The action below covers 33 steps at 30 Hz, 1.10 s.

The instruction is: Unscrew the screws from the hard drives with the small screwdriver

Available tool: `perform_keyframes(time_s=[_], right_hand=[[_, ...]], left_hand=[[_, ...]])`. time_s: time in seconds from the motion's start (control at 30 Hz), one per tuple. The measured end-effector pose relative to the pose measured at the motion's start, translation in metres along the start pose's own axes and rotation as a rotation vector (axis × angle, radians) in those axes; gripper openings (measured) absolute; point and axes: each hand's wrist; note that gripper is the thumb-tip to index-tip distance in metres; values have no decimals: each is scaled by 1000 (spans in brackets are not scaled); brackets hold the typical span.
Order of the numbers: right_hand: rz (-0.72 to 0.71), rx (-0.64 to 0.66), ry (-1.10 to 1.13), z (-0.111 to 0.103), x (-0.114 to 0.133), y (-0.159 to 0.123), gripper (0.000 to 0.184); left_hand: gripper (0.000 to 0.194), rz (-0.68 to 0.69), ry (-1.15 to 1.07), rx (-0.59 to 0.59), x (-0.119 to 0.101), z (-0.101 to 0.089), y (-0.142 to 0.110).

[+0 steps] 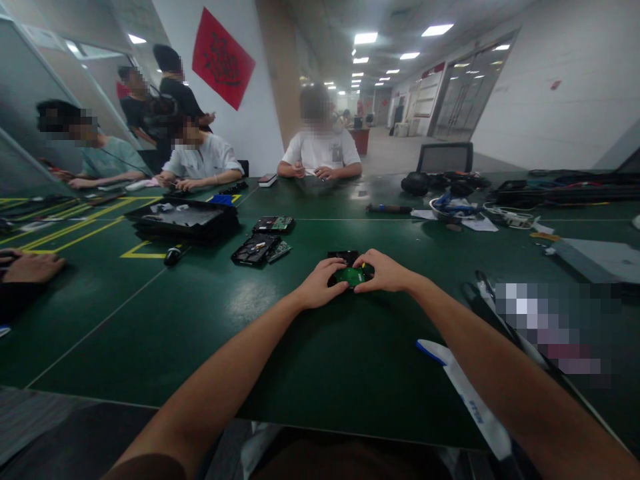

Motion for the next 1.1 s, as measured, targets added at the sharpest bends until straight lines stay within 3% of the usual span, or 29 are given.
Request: perform_keyframes(time_s=[0.97, 1.1], right_hand=[[13, 1, 12, -2, 4, -2, 70], [20, -90, -12, -5, 4, 1, 59]], left_hand=[[57, 21, 20, 25, 3, 0, 1], [58, 38, 22, 9, 2, 0, 1]])
Point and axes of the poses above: each hand's wrist, its own y-axis towards the middle knuckle, its own z-axis out of the palm, x = y × z, and after that the axes turned 5 degrees about -z, right-handed
